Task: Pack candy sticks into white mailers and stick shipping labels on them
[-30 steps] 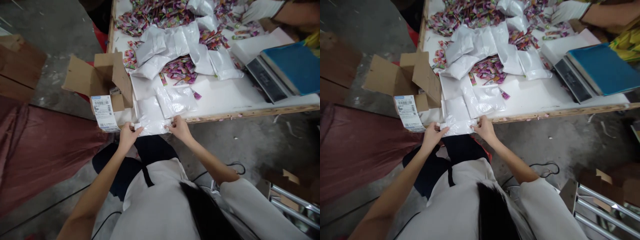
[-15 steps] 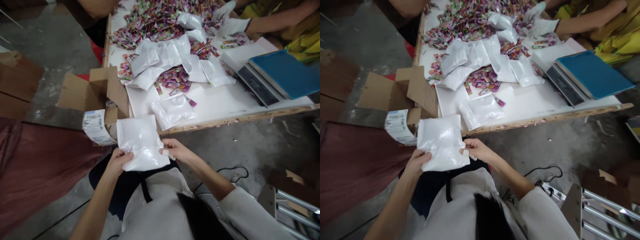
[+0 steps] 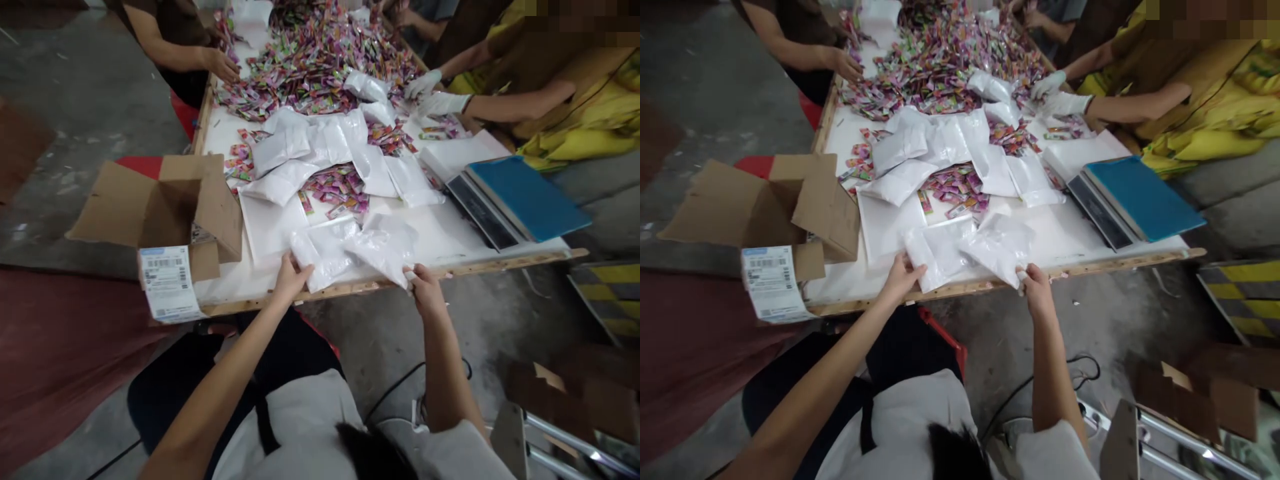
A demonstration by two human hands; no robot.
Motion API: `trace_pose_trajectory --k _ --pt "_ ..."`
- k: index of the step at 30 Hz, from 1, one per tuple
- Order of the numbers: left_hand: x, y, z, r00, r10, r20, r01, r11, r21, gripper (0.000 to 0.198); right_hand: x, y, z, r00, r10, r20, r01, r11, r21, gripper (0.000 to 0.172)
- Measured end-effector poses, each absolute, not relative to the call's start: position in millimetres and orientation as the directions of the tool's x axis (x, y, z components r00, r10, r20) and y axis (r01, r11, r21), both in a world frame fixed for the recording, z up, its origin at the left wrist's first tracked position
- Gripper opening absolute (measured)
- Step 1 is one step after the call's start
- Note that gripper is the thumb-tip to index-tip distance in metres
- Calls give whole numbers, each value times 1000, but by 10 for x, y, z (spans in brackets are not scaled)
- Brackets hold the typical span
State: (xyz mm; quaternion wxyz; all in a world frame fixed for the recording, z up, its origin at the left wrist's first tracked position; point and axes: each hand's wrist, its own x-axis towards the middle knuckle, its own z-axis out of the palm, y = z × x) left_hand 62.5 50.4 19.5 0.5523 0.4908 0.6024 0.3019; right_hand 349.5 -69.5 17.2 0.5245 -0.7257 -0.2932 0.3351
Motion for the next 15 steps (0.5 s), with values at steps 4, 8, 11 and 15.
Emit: trace_pose_trajectory --k 4,8,11,15 --pt "1147 202 96 207 947 -246 107 228 968 43 4023 -812 238 722 689 -57 215 -301 -929 39" --pt "1606 144 321 567 753 -334 298 191 935 26 4454 -782 492 853 521 15 476 -766 -432 26" --pt "1598 427 572 709 612 -351 470 -39 882 19 4526 -678 696 843 509 176 535 -830 -159 51" --pt "1543 1108 744 533 837 -124 671 -328 665 17 4270 -189 850 559 777 289 823 -476 -311 43"
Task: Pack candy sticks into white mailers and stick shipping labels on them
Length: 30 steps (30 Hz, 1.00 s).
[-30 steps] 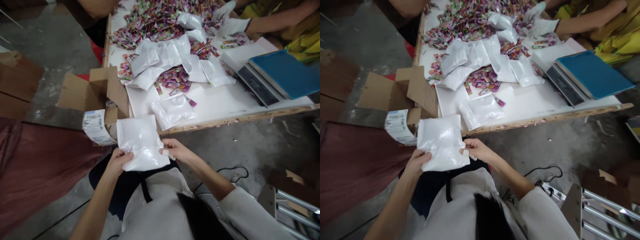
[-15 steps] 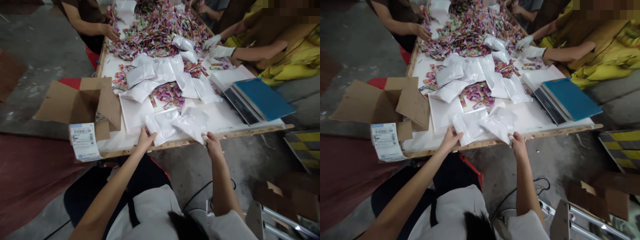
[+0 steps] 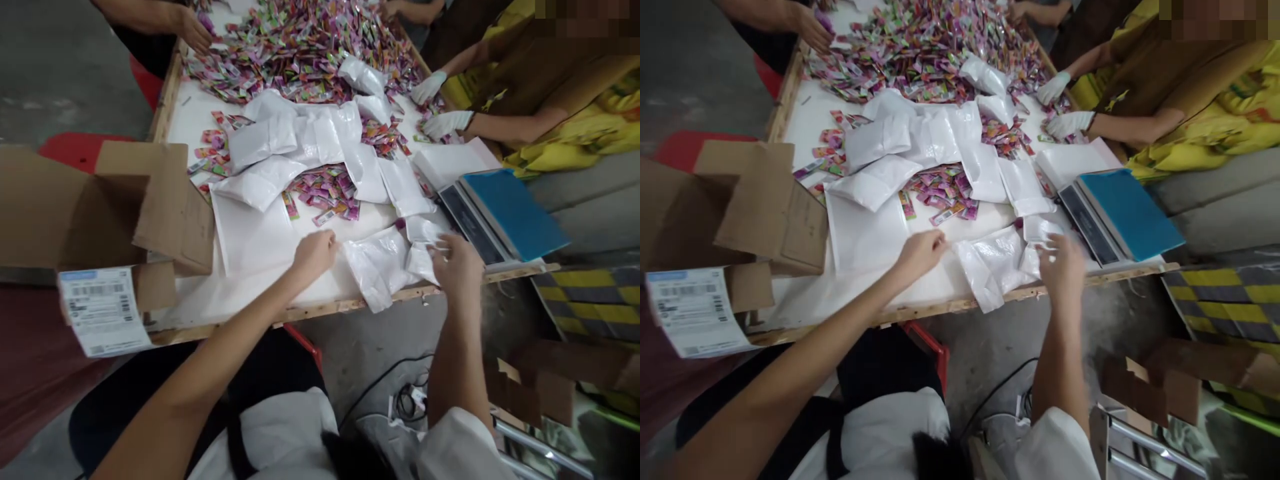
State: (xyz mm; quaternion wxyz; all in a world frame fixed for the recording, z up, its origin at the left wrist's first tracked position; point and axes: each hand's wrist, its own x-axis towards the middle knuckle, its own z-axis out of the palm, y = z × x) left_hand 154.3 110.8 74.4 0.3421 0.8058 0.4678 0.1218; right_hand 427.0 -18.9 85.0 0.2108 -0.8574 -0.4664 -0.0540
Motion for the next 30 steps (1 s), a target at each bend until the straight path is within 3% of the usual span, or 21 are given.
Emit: trace_pose_trajectory --k 2,4,7,10,15,20,24,27,30 --pt "1653 1437 697 469 883 -14 715 -370 594 21 4057 262 824 436 884 167 854 -348 -387 32" --pt "1810 1676 593 459 888 -7 750 -383 539 35 3834 776 732 407 913 9 838 -370 -402 27" --pt "1952 1813 437 478 874 -86 792 -387 473 45 3561 1414 533 519 850 -87 780 -513 -360 36" --pt "1858 1714 354 508 846 -161 804 -399 440 32 3429 1635 366 527 835 -156 762 -546 -348 45" --pt "1552 1451 348 524 808 -269 828 -409 384 30 3420 1370 320 140 894 -425 886 -305 -349 53" --pt "1585 1477 330 493 834 -248 849 -398 348 32 3302 1342 367 150 938 -314 948 -227 -225 39" --pt "1610 1689 364 433 865 -254 847 -294 442 27 3267 1432 463 101 948 -303 976 -153 -153 25" --pt "1625 1989 423 389 918 -81 778 -280 563 33 3364 1534 596 121 967 -223 974 -159 -160 26" --pt "1737 2346 420 413 905 104 714 -393 579 44 3427 1774 638 161 982 -97 955 -180 -235 34"
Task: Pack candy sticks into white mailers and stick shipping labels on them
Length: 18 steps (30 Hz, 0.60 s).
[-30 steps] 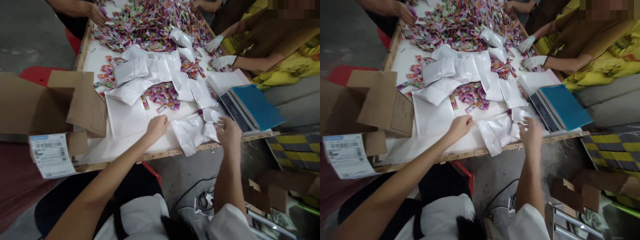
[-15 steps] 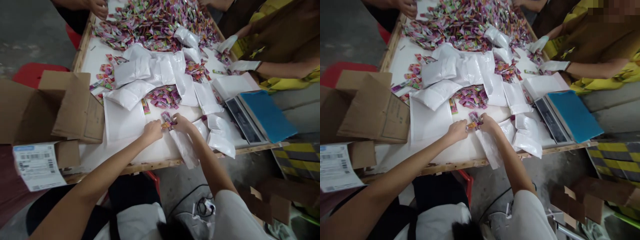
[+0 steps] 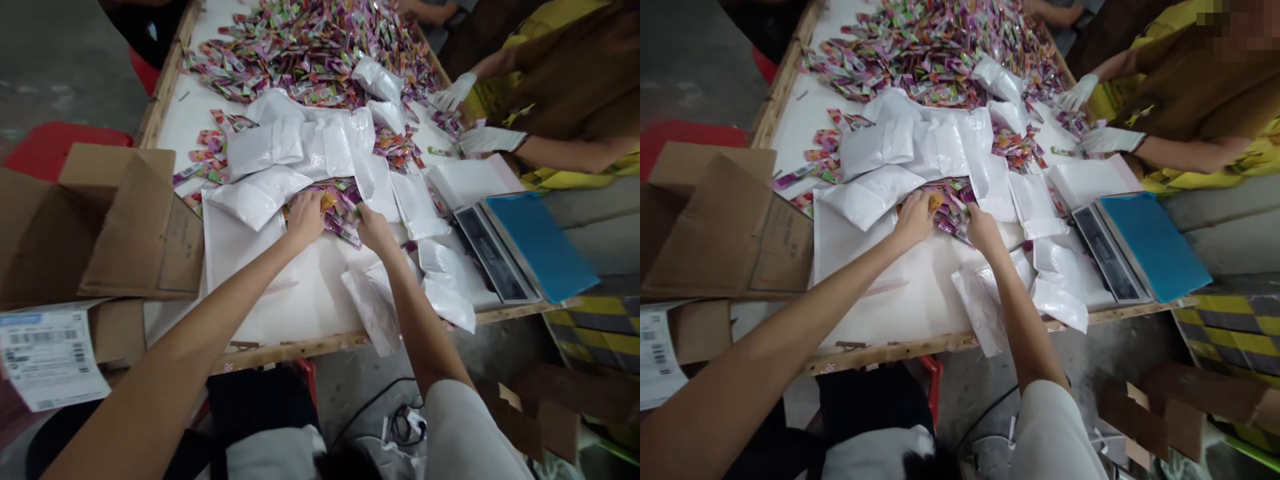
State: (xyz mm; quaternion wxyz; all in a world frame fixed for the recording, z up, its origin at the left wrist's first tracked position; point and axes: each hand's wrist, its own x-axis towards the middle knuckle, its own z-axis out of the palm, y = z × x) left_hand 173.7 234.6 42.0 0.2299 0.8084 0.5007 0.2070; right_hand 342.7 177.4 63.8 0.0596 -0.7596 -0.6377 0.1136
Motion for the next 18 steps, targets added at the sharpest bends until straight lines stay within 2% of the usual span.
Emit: trace_pose_trajectory --k 2,5,8,11,14,18 --pt "1846 2548 362 446 890 89 733 -421 535 52 3417 1986 574 151 988 -33 948 -155 -277 41" --pt "1963 2738 245 471 882 20 781 -428 456 56 3381 2249 418 170 985 -6 950 -166 -264 49" --pt "1952 2773 185 506 863 -2 778 -455 434 52 3401 2319 333 174 984 -48 959 -180 -217 50" --pt "1835 2603 190 547 837 -35 757 -476 447 49 3487 2165 352 81 988 -134 973 -107 -203 44" --pt "1692 2200 190 611 790 -53 721 -527 450 51 3590 1862 382 11 984 -178 963 -58 -261 39" --pt "1549 1640 250 653 756 -44 695 -575 432 50 3678 1448 387 83 995 -54 895 -99 -435 31"
